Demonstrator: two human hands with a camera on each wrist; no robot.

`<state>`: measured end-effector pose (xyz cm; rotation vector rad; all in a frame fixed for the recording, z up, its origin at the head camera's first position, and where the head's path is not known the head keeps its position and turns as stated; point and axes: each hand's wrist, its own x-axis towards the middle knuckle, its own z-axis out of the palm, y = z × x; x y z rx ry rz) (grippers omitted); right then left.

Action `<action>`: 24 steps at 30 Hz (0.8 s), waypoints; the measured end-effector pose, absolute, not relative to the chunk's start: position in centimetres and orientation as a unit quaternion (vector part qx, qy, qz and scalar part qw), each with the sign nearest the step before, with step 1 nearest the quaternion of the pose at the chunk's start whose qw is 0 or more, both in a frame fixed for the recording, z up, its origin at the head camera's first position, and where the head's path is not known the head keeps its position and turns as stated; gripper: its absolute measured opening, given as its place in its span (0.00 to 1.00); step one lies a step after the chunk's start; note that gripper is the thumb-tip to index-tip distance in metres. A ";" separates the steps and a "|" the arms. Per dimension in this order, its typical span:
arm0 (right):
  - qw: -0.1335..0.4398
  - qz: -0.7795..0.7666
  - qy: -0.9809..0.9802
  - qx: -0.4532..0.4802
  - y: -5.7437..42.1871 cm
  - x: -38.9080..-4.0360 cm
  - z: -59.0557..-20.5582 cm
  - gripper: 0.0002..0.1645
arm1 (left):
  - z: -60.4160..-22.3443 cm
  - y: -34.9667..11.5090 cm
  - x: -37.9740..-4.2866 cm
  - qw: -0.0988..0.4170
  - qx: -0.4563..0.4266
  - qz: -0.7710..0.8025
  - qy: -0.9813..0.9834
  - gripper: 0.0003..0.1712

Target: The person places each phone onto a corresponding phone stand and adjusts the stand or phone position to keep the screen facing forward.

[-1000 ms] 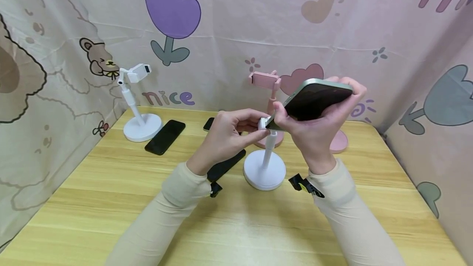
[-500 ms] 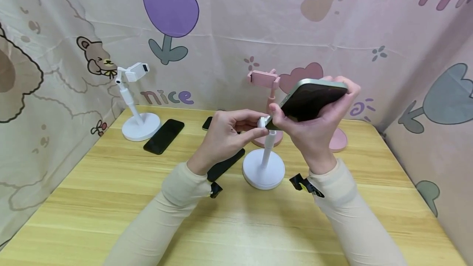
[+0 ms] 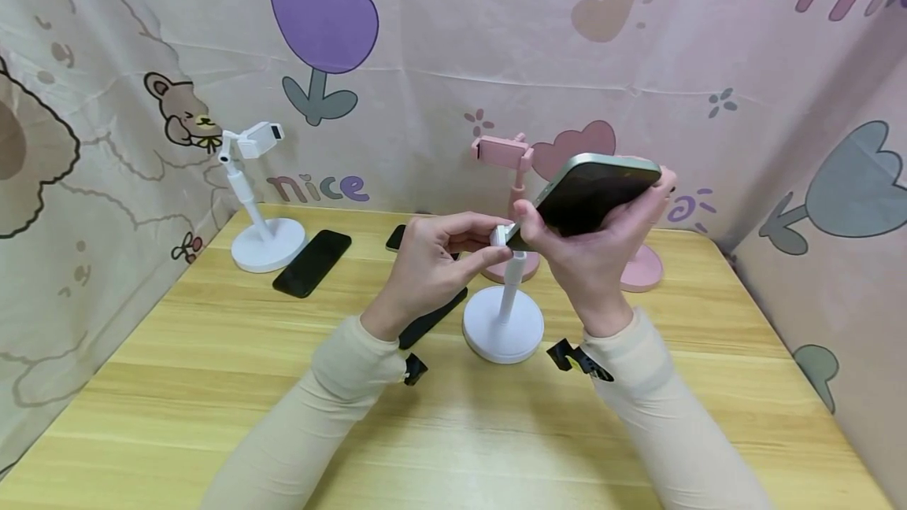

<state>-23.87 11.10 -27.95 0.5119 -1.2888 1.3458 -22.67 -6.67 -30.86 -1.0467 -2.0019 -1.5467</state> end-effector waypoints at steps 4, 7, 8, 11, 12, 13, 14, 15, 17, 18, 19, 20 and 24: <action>0.553 0.598 -0.531 0.232 11.1 -23.9 -27.9 0.53 | -31.0 -6.6 -22.6 0.203 -0.376 -0.561 -0.709 0.15; 0.549 0.605 -0.525 0.240 11.1 -23.9 -27.9 0.54 | -31.1 -6.6 -22.6 0.202 -0.374 -0.565 -0.707 0.15; 0.548 0.604 -0.527 0.240 11.1 -23.9 -28.0 0.55 | -31.1 -6.6 -22.6 0.202 -0.374 -0.565 -0.707 0.15; 0.556 0.589 -0.540 0.228 11.2 -23.9 -28.2 0.60 | -31.2 -6.6 -22.7 0.203 -0.373 -0.565 -0.708 0.15; 0.560 0.582 -0.546 0.223 11.2 -23.9 -28.2 0.61 | -31.2 -6.6 -22.7 0.203 -0.374 -0.565 -0.707 0.15; 0.564 0.575 -0.551 0.218 11.2 -23.9 -28.3 0.63 | -31.3 -6.6 -22.7 0.203 -0.374 -0.565 -0.707 0.15; 0.569 0.565 -0.558 0.211 11.2 -23.9 -28.5 0.65 | -31.3 -6.6 -22.7 0.204 -0.375 -0.564 -0.707 0.15; 0.575 0.554 -0.566 0.205 11.2 -24.0 -28.6 0.66 | -31.3 -6.6 -22.7 0.206 -0.375 -0.564 -0.707 0.15; 0.586 0.535 -0.577 0.193 11.2 -24.1 -28.9 0.69 | -31.4 -6.6 -22.8 0.208 -0.376 -0.563 -0.706 0.15; 0.590 0.526 -0.583 0.187 11.2 -24.1 -29.0 0.71 | -31.4 -6.6 -22.8 0.210 -0.377 -0.563 -0.705 0.15; 0.593 0.519 -0.587 0.184 11.2 -24.1 -29.1 0.72 | -31.5 -6.6 -22.8 0.211 -0.377 -0.563 -0.705 0.15; 0.594 0.516 -0.590 0.181 11.1 -24.2 -29.2 0.73 | -31.5 -6.6 -22.8 0.212 -0.377 -0.563 -0.704 0.15; 0.576 0.522 -0.600 0.188 11.2 -24.1 -29.5 0.77 | -31.5 -6.6 -22.8 0.214 -0.378 -0.566 -0.701 0.15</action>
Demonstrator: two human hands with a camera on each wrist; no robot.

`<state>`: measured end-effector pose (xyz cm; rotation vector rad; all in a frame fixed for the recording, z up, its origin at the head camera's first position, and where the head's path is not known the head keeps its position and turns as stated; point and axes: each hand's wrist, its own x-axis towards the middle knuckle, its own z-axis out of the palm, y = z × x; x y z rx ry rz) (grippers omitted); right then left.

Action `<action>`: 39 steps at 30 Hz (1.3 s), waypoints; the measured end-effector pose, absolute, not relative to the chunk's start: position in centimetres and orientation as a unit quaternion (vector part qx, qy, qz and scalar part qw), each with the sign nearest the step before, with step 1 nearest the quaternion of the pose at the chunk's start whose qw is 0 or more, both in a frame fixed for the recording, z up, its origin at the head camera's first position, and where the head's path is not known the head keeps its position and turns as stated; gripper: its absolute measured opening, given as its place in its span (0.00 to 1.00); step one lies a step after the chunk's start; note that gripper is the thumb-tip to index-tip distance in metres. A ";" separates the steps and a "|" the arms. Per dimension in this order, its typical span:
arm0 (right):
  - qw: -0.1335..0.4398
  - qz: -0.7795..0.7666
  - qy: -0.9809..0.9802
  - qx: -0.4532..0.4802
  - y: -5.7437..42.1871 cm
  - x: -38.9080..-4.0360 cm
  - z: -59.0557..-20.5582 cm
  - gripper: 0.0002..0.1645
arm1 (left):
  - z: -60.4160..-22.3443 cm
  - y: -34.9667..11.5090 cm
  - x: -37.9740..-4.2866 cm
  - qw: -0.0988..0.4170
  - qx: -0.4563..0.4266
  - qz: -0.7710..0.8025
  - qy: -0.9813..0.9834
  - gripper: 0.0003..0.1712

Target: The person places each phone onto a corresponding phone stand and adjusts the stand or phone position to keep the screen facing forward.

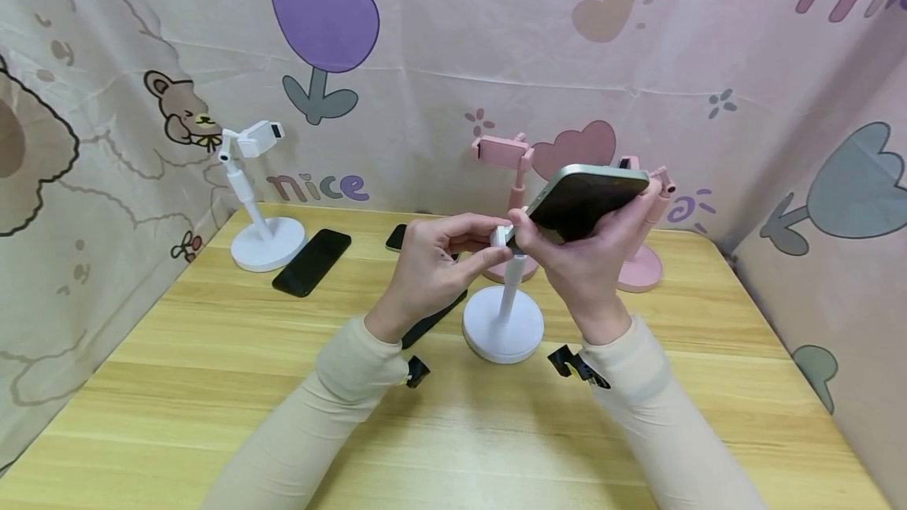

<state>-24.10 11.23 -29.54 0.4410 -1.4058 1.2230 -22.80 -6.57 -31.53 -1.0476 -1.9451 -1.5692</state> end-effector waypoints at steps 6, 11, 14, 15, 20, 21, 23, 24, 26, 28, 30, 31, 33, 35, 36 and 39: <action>0.492 0.578 -0.600 0.253 11.2 -24.0 -30.8 0.81 | -31.8 -6.6 -22.8 0.214 -0.380 -0.566 -0.700 0.15; 0.457 0.596 -0.600 0.276 11.4 -23.8 -31.3 0.82 | -31.7 -6.7 -22.8 0.212 -0.384 -0.560 -0.703 0.15; 0.439 0.601 -0.600 0.294 12.2 -23.5 -31.3 0.79 | -31.7 -6.7 -22.7 0.216 -0.383 -0.558 -0.703 0.15; 0.431 0.607 -0.595 0.303 12.5 -23.5 -31.2 0.73 | -31.7 -6.7 -22.7 0.216 -0.384 -0.558 -0.703 0.15; 0.392 0.639 -0.560 0.353 14.3 -23.2 -30.4 0.36 | -31.5 -6.7 -22.8 0.227 -0.378 -0.546 -0.712 0.15; 0.383 0.639 -0.561 0.360 14.5 -23.2 -30.3 0.32 | -31.5 -6.7 -22.8 0.228 -0.376 -0.546 -0.714 0.15; 0.376 0.635 -0.566 0.368 14.7 -23.1 -30.2 0.31 | -31.6 -6.7 -22.9 0.227 -0.371 -0.547 -0.715 0.15; 0.375 0.633 -0.568 0.369 14.8 -23.1 -30.2 0.31 | -31.6 -6.8 -22.9 0.226 -0.369 -0.548 -0.716 0.15; 0.375 0.629 -0.570 0.372 14.9 -23.1 -30.2 0.34 | -31.5 -6.7 -22.8 0.225 -0.366 -0.550 -0.716 0.15; 0.378 0.626 -0.570 0.374 15.0 -23.0 -30.2 0.36 | -31.5 -6.7 -22.8 0.225 -0.365 -0.550 -0.716 0.15; 0.381 0.621 -0.572 0.376 15.0 -23.0 -30.3 0.39 | -31.5 -6.7 -22.8 0.225 -0.365 -0.551 -0.716 0.15; 0.382 0.618 -0.575 0.377 15.1 -23.0 -30.3 0.40 | -31.5 -6.7 -22.8 0.225 -0.365 -0.552 -0.716 0.16; 0.384 0.611 -0.581 0.377 15.2 -22.9 -30.4 0.42 | -31.5 -6.7 -22.7 0.223 -0.365 -0.554 -0.714 0.16; 0.385 0.605 -0.588 0.374 15.2 -23.0 -30.5 0.44 | -31.5 -6.7 -22.7 0.222 -0.365 -0.555 -0.714 0.15; 0.385 0.603 -0.590 0.374 15.2 -23.0 -30.6 0.44 | -31.5 -6.7 -22.7 0.221 -0.364 -0.555 -0.714 0.15; 0.384 0.598 -0.597 0.372 15.3 -23.1 -30.8 0.45 | -31.5 -6.7 -22.7 0.218 -0.363 -0.557 -0.715 0.15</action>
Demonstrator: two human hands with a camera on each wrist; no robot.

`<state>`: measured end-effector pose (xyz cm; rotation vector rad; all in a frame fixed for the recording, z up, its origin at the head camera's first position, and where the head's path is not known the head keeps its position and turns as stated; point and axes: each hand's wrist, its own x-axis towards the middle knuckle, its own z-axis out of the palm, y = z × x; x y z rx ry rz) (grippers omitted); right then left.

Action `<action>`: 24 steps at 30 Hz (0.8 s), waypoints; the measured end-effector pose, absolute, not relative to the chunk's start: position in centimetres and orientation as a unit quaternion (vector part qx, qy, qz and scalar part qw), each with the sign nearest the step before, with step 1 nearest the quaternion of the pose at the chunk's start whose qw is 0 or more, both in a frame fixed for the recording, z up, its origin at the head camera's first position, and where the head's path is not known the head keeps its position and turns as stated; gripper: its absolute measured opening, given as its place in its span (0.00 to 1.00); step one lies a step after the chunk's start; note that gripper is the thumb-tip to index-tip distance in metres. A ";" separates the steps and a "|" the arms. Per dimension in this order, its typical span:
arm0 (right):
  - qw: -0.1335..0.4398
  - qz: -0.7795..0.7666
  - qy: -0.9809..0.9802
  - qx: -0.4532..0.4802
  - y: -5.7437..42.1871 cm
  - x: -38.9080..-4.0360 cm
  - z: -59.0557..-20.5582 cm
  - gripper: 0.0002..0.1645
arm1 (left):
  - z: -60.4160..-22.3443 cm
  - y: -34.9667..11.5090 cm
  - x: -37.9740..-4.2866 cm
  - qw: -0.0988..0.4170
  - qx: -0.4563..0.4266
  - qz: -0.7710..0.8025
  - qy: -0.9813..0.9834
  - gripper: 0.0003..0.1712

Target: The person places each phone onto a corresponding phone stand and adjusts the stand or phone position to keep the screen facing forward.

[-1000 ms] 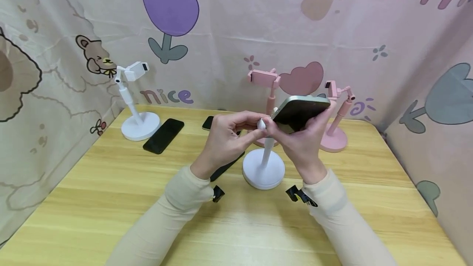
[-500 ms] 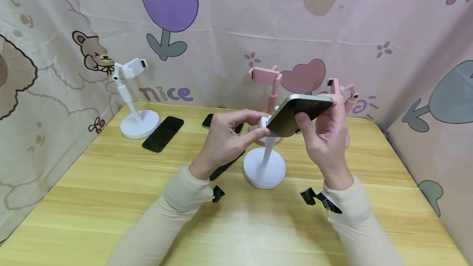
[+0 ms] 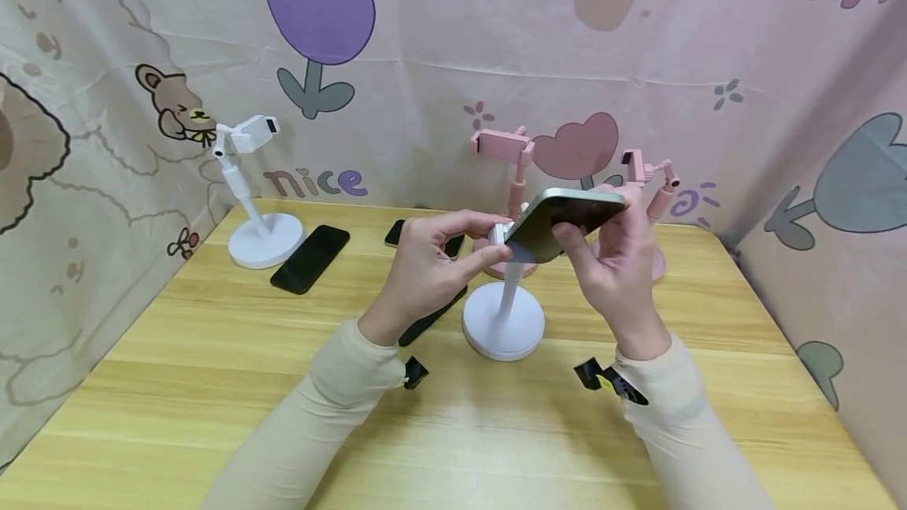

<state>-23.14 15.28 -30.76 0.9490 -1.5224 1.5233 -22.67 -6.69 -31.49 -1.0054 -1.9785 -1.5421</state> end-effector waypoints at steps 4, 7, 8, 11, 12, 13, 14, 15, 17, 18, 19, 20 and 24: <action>0.378 0.596 -0.598 0.379 15.4 -23.3 -30.9 0.44 | -31.4 -6.7 -22.6 0.216 -0.363 -0.559 -0.714 0.15; 0.378 0.590 -0.602 0.383 15.5 -23.4 -31.0 0.43 | -31.4 -6.7 -22.6 0.212 -0.363 -0.562 -0.713 0.16; 0.379 0.585 -0.606 0.383 15.6 -23.5 -31.1 0.43 | -31.4 -6.7 -22.6 0.209 -0.362 -0.563 -0.712 0.16; 0.382 0.572 -0.617 0.382 15.7 -23.5 -31.2 0.43 | -31.4 -6.7 -22.5 0.204 -0.360 -0.565 -0.714 0.16; 0.383 0.568 -0.620 0.382 15.8 -23.5 -31.2 0.42 | -31.4 -6.7 -22.5 0.204 -0.359 -0.564 -0.715 0.16; 0.383 0.567 -0.621 0.382 15.8 -23.6 -31.2 0.42 | -31.4 -6.7 -22.5 0.203 -0.358 -0.564 -0.716 0.16; 0.383 0.565 -0.623 0.383 15.8 -23.6 -31.2 0.42 | -31.4 -6.7 -22.5 0.203 -0.357 -0.563 -0.717 0.17; 0.383 0.564 -0.624 0.383 15.8 -23.6 -31.3 0.42 | -31.4 -6.7 -22.5 0.204 -0.355 -0.562 -0.719 0.17; 0.383 0.560 -0.627 0.382 15.8 -23.6 -31.2 0.42 | -31.4 -6.8 -22.5 0.204 -0.353 -0.560 -0.721 0.17; 0.384 0.558 -0.629 0.381 15.8 -23.6 -31.2 0.42 | -31.4 -6.8 -22.5 0.204 -0.353 -0.559 -0.722 0.17; 0.383 0.556 -0.632 0.381 15.9 -23.6 -31.2 0.42 | -31.4 -6.8 -22.5 0.205 -0.353 -0.558 -0.723 0.17; 0.382 0.553 -0.636 0.381 15.9 -23.6 -31.2 0.42 | -31.4 -6.8 -22.5 0.208 -0.354 -0.554 -0.724 0.17; 0.349 0.559 -0.644 0.388 16.4 -23.6 -30.9 0.42 | -31.4 -6.7 -22.4 0.228 -0.359 -0.529 -0.734 0.17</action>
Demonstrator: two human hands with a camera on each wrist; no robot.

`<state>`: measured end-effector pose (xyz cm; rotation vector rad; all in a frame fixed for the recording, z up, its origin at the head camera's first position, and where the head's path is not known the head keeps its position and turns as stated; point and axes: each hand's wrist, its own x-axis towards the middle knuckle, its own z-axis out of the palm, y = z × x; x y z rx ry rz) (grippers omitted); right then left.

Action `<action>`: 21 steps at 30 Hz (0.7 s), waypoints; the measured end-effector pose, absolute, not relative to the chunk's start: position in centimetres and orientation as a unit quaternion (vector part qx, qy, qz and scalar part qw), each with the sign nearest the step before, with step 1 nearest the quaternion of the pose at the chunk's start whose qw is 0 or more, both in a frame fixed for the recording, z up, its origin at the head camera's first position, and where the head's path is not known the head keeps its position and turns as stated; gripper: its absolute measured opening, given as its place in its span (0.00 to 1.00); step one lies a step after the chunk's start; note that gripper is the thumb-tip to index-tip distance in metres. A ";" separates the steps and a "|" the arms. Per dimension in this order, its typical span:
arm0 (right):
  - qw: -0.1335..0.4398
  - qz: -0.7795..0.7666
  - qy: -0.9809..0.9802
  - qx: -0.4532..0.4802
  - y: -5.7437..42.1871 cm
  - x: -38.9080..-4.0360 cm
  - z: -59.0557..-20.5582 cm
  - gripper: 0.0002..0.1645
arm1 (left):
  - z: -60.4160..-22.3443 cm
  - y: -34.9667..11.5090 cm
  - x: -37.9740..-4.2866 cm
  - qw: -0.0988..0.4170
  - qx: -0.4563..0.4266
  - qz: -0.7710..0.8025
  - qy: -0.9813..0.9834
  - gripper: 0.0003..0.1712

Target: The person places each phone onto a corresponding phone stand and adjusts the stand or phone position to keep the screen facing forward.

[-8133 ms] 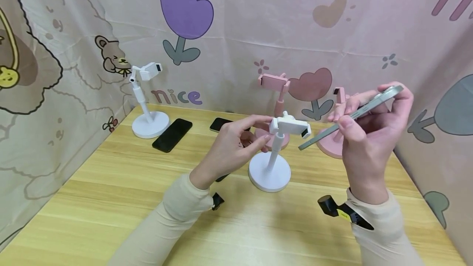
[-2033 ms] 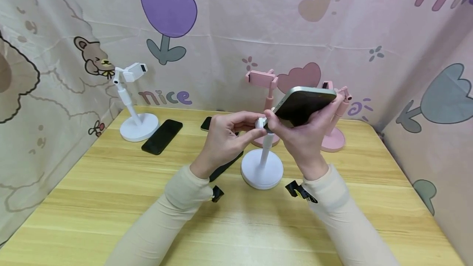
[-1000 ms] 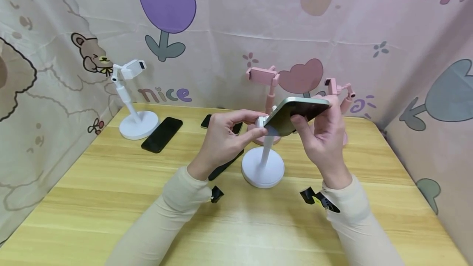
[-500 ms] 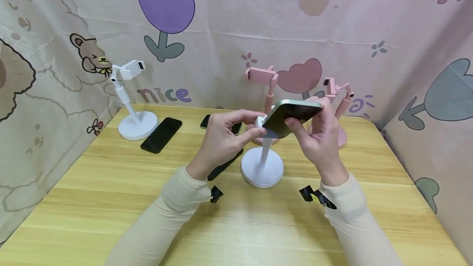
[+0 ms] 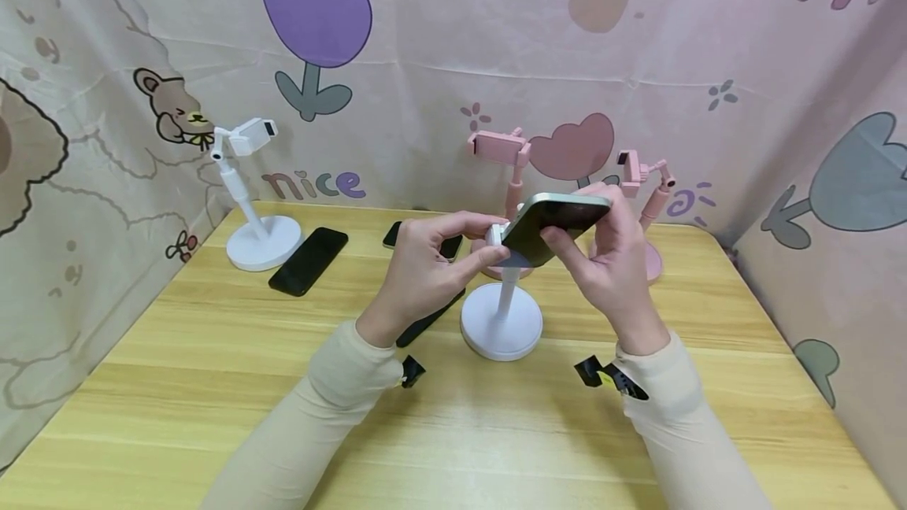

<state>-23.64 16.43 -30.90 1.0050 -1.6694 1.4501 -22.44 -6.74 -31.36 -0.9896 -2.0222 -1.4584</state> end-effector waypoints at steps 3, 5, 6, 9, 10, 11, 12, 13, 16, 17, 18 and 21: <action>0.295 0.561 -0.661 0.401 17.3 -23.8 -30.7 0.43 | -31.4 -6.8 -22.3 0.244 -0.362 -0.511 -0.741 0.17; 0.251 0.540 -0.695 0.403 18.1 -24.0 -30.6 0.42 | -31.3 -6.8 -22.3 0.249 -0.362 -0.505 -0.743 0.16; 0.221 0.528 -0.716 0.401 18.5 -24.1 -30.5 0.42 | -31.3 -6.8 -22.3 0.251 -0.363 -0.503 -0.744 0.16; 0.125 0.474 -0.785 0.378 19.6 -24.6 -30.6 0.47 | -31.3 -6.7 -22.4 0.250 -0.363 -0.501 -0.745 0.15; 0.096 0.452 -0.808 0.366 19.8 -24.7 -30.8 0.47 | -31.3 -6.7 -22.4 0.248 -0.363 -0.501 -0.745 0.15; 0.069 0.434 -0.824 0.357 19.9 -24.9 -31.0 0.46 | -31.3 -6.7 -22.4 0.248 -0.363 -0.501 -0.746 0.15; 0.046 0.425 -0.832 0.353 19.9 -25.2 -31.3 0.44 | -31.3 -6.7 -22.4 0.247 -0.363 -0.501 -0.746 0.15; 0.038 0.408 -0.841 0.354 19.7 -25.4 -31.7 0.42 | -31.3 -6.7 -22.4 0.247 -0.363 -0.502 -0.745 0.15; 0.039 0.388 -0.844 0.368 18.6 -25.9 -32.9 0.33 | -31.3 -6.7 -22.4 0.249 -0.360 -0.503 -0.745 0.14; 0.043 0.390 -0.841 0.373 18.1 -26.1 -33.2 0.31 | -31.3 -6.7 -22.4 0.249 -0.359 -0.504 -0.745 0.14; 0.048 0.392 -0.838 0.377 17.7 -26.2 -33.6 0.28 | -31.3 -6.7 -22.3 0.249 -0.358 -0.505 -0.745 0.14; 0.058 0.401 -0.836 0.370 16.7 -26.2 -34.3 0.23 | -31.2 -6.6 -22.3 0.246 -0.352 -0.512 -0.744 0.13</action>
